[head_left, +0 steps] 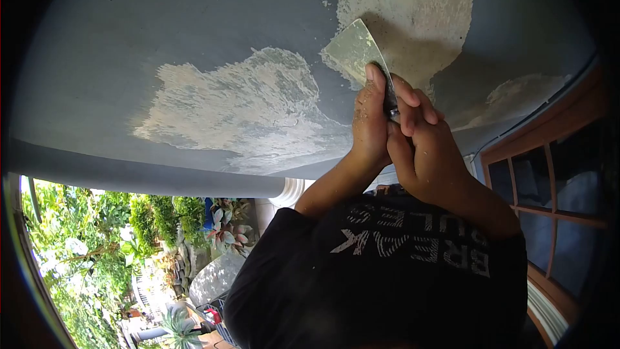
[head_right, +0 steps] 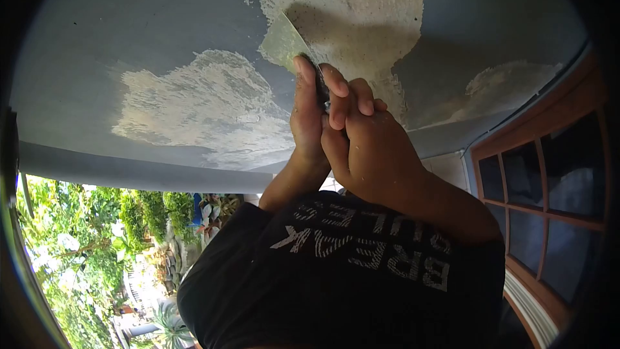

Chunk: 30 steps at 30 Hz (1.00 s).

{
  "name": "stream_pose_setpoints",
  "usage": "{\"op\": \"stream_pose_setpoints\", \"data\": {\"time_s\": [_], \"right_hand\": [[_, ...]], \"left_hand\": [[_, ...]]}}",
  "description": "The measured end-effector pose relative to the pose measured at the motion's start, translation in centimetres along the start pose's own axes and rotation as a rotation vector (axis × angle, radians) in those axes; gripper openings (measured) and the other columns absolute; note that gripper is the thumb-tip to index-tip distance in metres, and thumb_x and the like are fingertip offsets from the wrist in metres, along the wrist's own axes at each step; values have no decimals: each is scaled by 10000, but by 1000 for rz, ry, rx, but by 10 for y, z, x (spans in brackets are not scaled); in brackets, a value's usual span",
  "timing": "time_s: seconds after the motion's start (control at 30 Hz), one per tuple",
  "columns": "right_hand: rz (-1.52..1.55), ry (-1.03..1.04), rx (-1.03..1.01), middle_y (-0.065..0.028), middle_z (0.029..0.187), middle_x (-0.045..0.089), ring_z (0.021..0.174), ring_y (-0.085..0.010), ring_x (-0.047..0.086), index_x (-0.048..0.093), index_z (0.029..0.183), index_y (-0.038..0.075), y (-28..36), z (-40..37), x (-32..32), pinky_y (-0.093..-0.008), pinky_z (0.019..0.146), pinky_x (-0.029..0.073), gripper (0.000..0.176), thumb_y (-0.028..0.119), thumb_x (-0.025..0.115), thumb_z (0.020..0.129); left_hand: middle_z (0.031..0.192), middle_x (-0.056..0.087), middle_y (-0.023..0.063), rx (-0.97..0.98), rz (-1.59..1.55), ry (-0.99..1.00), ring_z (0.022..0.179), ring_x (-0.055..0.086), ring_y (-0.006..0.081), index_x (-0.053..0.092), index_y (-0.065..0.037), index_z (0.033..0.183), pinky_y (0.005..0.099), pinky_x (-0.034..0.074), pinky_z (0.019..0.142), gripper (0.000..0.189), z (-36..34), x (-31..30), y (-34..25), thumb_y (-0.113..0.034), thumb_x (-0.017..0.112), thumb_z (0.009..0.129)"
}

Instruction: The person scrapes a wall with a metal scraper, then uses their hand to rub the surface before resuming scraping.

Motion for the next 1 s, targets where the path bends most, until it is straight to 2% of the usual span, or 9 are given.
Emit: {"op": "stream_pose_setpoints", "data": {"time_s": [0.17, 0.2, 0.3, 0.43, 0.5, 0.53, 0.73, 0.83, 1.0], "right_hand": [[-15, -42, -72, -207, 838, 522, 741, -349, 566, 473, 902, -47, 8, -5, -4, -404, 654, 422, 98, 6, 518, 834], [-14, -20, -51, -206, 846, 524, 738, -345, 567, 479, 909, -50, 7, -1, -2, -406, 649, 422, 105, 11, 525, 837], [-71, -3, 14, -174, 789, 579, 707, -365, 617, 490, 913, -26, -2, -3, -2, -428, 675, 488, 119, 70, 516, 850], [19, -52, 9, -195, 776, 521, 671, -340, 546, 481, 878, -51, 9, -4, -7, -404, 631, 418, 105, 36, 532, 846], [-13, -6, 39, -195, 765, 523, 660, -336, 542, 481, 860, -49, 2, -1, -2, -399, 619, 418, 102, 40, 531, 850], [-98, 30, 24, -176, 713, 568, 656, -357, 611, 487, 901, -28, -1, -2, -3, -422, 635, 487, 118, 76, 516, 853], [-81, -26, -55, -178, 730, 567, 672, -348, 610, 491, 909, -28, 6, 0, -5, -413, 659, 482, 115, 72, 509, 855], [-72, 34, 28, -177, 736, 568, 680, -352, 609, 491, 919, -29, -4, -1, -4, -414, 666, 481, 121, 74, 507, 858], [-44, 33, 16, -175, 701, 574, 636, -356, 609, 493, 903, -24, 5, 3, -9, -415, 596, 483, 121, 87, 517, 862]], "left_hand": [[443, 354, -6, -27, -127, 18, 624, 553, 208, 548, -94, 767, 437, 551, 747, 607, -3, 14, -2, -500, 159, 995], [440, 336, -10, 24, -10, 28, 629, 555, 213, 547, -92, 765, 439, 549, 750, 613, 2, 4, -3, -503, 154, 995], [445, 331, -17, 3, 13, 8, 628, 550, 211, 551, -95, 768, 437, 548, 746, 616, 3, 0, 2, -512, 157, 992], [462, 341, -16, -53, -114, 36, 622, 554, 203, 564, -101, 787, 433, 556, 739, 610, -1, 14, 1, -519, 168, 989], [455, 333, -15, 1, -35, 3, 630, 559, 202, 561, -104, 786, 436, 558, 742, 605, -1, 5, 0, -527, 177, 985], [454, 333, -15, 6, -18, 5, 630, 558, 200, 561, -105, 786, 436, 558, 742, 603, 0, 4, 1, -529, 180, 984], [455, 331, -24, 31, -25, 4, 628, 554, 191, 569, -109, 796, 431, 558, 743, 594, 1, 8, -2, -530, 195, 983], [455, 341, -29, 2, -14, -36, 625, 552, 194, 570, -108, 799, 428, 555, 751, 596, 3, 3, 3, -525, 187, 986], [472, 341, -28, 4, -104, 25, 665, 560, 193, 567, -103, 836, 432, 554, 759, 596, -1, 7, 3, -532, 180, 983]]}}
Point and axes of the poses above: each hand's wrist, its own z-axis towards the middle knuckle, its own x-axis out of the palm, y = z × x, the point moved 2 cm from there along z, towards the middle knuckle
